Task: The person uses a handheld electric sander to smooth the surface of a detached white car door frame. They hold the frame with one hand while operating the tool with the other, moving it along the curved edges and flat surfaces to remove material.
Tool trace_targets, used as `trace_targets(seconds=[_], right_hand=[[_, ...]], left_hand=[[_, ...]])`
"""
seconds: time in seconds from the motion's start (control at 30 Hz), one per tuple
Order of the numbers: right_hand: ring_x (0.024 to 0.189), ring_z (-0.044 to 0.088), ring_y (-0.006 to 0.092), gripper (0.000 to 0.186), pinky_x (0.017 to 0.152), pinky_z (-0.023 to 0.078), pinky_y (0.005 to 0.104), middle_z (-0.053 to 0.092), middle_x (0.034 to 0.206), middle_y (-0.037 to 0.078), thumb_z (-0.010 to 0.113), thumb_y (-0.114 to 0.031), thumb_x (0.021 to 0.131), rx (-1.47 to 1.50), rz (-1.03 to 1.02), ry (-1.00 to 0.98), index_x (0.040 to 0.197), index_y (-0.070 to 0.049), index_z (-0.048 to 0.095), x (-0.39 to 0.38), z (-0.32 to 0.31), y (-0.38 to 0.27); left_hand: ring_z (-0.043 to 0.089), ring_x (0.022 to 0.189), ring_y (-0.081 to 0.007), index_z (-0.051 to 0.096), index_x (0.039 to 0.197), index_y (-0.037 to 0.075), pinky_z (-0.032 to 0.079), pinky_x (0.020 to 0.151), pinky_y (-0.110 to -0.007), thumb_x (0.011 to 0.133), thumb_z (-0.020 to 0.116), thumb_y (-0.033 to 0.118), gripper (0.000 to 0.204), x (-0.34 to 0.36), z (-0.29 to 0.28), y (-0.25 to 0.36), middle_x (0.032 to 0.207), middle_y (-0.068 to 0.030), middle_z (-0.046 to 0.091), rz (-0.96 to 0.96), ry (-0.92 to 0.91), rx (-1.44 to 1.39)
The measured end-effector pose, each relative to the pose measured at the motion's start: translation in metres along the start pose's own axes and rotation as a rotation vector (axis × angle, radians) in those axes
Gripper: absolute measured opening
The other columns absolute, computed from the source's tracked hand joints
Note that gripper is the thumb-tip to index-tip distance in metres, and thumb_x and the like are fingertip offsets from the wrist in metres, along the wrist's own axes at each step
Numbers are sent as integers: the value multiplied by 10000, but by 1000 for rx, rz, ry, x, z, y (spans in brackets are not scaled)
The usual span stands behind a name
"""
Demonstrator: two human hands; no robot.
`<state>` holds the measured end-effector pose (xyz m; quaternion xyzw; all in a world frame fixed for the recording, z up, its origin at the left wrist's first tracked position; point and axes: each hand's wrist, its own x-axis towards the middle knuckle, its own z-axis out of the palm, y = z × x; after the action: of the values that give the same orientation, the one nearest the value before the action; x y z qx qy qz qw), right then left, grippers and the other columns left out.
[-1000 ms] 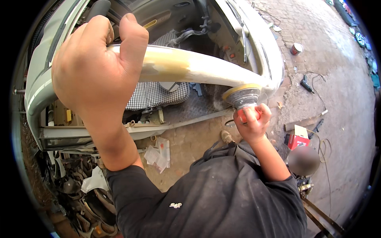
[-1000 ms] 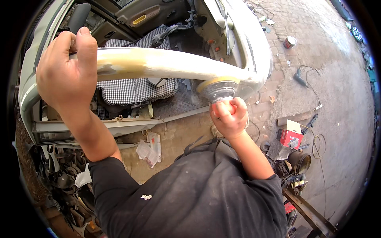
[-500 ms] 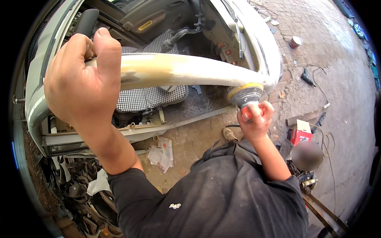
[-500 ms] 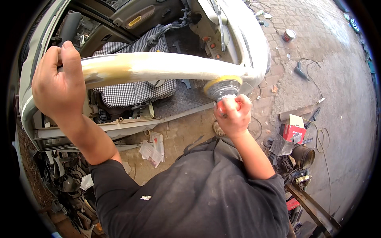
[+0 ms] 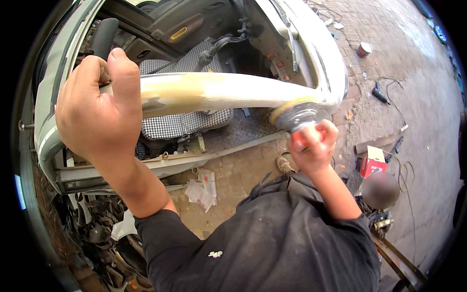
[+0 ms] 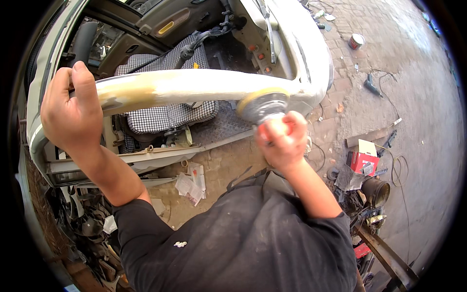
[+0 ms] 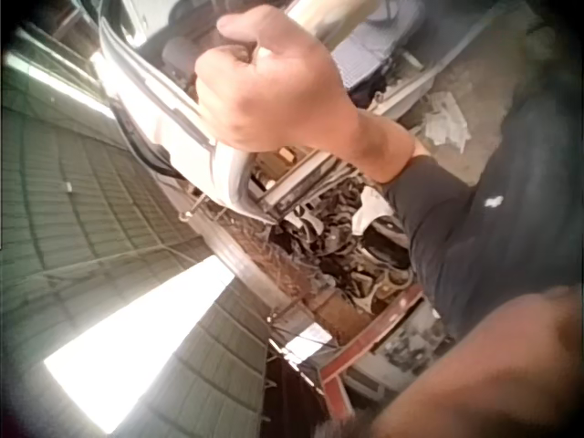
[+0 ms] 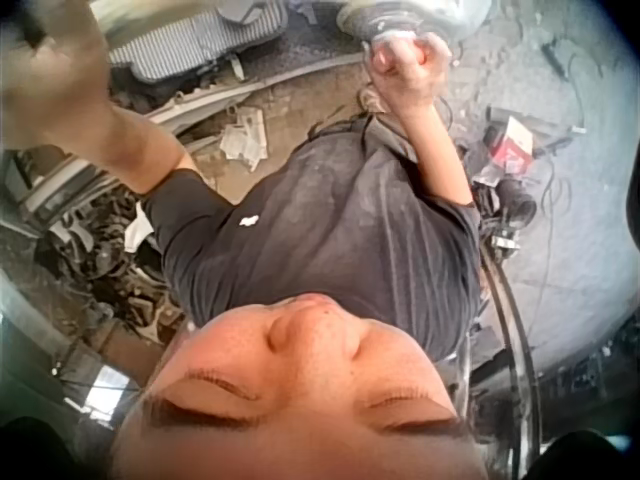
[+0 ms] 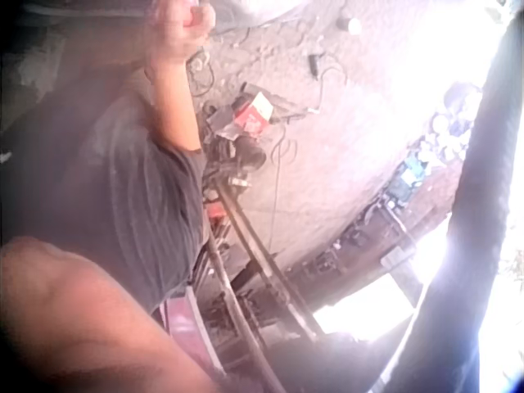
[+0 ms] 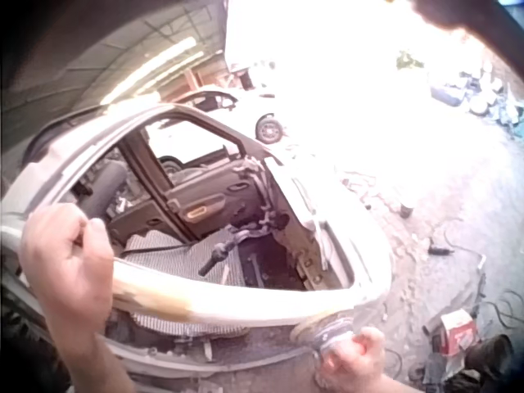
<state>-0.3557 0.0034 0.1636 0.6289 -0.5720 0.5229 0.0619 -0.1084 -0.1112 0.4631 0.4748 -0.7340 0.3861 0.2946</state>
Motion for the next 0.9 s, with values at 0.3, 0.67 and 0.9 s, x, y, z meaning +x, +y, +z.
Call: trace_targets(seconds=[0.3,0.67,0.9], right_hand=[[858,645,282,400,635,573,367,529,1155,122,884,-141,719,78,-148,8,1063,-265,719,47,-6,-41],[964,629,342,577,784,567,441,516,1201,163,962,-122,656,67,129,-52,1143,-186,660,29,-21,6],[829,662,276,383,660,597,381,530,1169,121,912,-155,699,115,-38,-65,1012,-255,714,61,-17,-42]], left_hand=[[512,549,-260,534,662,75,387,531,-414,926,721,329,411,0,-1,5,608,-51,545,-18,-13,30],[542,598,-286,543,673,73,415,573,-426,928,717,319,395,1,-3,3,632,-57,572,3,-35,53],[556,612,-291,545,675,71,423,590,-432,927,716,311,388,-1,-2,4,640,-63,582,2,-36,33]])
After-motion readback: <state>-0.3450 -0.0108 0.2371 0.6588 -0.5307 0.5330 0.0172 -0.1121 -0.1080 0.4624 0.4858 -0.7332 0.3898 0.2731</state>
